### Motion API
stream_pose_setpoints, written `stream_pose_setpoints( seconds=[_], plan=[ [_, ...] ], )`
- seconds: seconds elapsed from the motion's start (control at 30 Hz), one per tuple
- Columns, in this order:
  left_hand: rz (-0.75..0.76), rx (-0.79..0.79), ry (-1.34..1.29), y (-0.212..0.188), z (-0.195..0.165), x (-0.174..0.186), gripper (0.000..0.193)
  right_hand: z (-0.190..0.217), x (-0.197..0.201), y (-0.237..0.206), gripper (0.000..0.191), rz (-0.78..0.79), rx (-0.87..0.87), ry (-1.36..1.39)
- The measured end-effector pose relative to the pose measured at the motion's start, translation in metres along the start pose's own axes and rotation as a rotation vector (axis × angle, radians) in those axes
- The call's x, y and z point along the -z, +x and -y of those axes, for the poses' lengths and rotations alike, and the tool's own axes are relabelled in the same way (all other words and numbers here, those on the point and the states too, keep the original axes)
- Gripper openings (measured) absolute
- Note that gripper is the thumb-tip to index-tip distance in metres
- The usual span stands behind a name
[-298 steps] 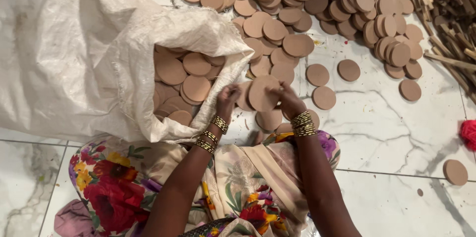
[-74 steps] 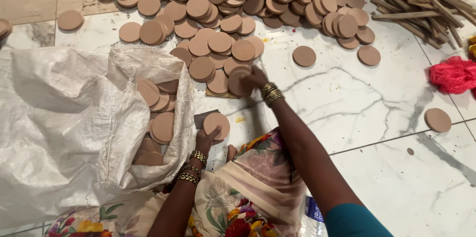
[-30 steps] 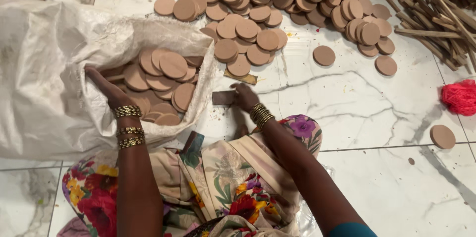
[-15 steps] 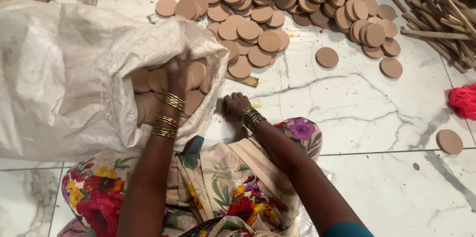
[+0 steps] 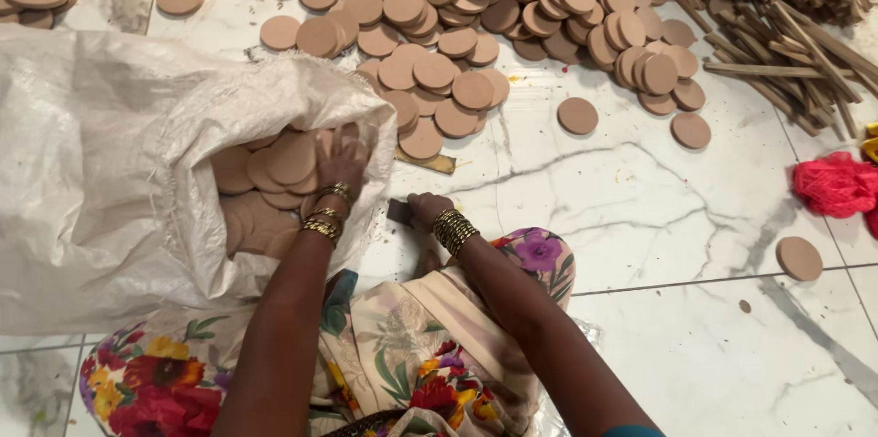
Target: The person sits on the floor and repeatedly picks up small round wooden discs from a pile, then places them into a large white sack. The person also uses a small rectangular sanding block to rub the surface of some discs before placing them in the sack.
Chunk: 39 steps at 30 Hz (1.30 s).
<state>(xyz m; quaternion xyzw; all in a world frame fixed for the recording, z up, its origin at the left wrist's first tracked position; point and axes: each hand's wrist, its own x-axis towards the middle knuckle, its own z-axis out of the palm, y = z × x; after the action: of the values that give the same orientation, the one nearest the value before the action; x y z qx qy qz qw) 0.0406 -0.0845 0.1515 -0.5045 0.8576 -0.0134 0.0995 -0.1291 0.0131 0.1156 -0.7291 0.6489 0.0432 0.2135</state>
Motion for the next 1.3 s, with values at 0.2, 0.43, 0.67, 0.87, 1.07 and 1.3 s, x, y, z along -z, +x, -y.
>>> stream_pose_setpoints(
  seconds=[0.2, 0.43, 0.67, 0.87, 1.07, 1.3],
  plan=[
    [-0.131, -0.007, 0.094, -0.024, 0.032, -0.024, 0.041, -0.016, 0.016, -0.003, 0.036, -0.078, -0.169, 0.084],
    [-0.243, 0.228, -0.200, -0.068, 0.108, -0.028, 0.029, -0.063, 0.043, -0.007, 0.040, -0.237, -0.308, 0.189],
    [-0.223, 0.250, -0.320, -0.085, 0.125, -0.010, 0.022, -0.129, 0.084, -0.033, 0.044, -0.511, -0.574, 0.199],
    [-0.535, -0.196, -0.474, -0.054, 0.037, -0.041, 0.023, -0.129, 0.071, -0.032, 0.054, -0.659, -0.443, 0.093],
    [-0.322, -0.340, -0.485, -0.031, -0.053, -0.082, 0.051, -0.119, 0.062, 0.007, 0.060, -0.657, -0.213, 0.511],
    [0.119, -0.260, -0.348, -0.029, -0.079, -0.115, 0.113, -0.139, 0.072, 0.043, 0.089, -0.574, -0.517, 1.479]
  ],
)
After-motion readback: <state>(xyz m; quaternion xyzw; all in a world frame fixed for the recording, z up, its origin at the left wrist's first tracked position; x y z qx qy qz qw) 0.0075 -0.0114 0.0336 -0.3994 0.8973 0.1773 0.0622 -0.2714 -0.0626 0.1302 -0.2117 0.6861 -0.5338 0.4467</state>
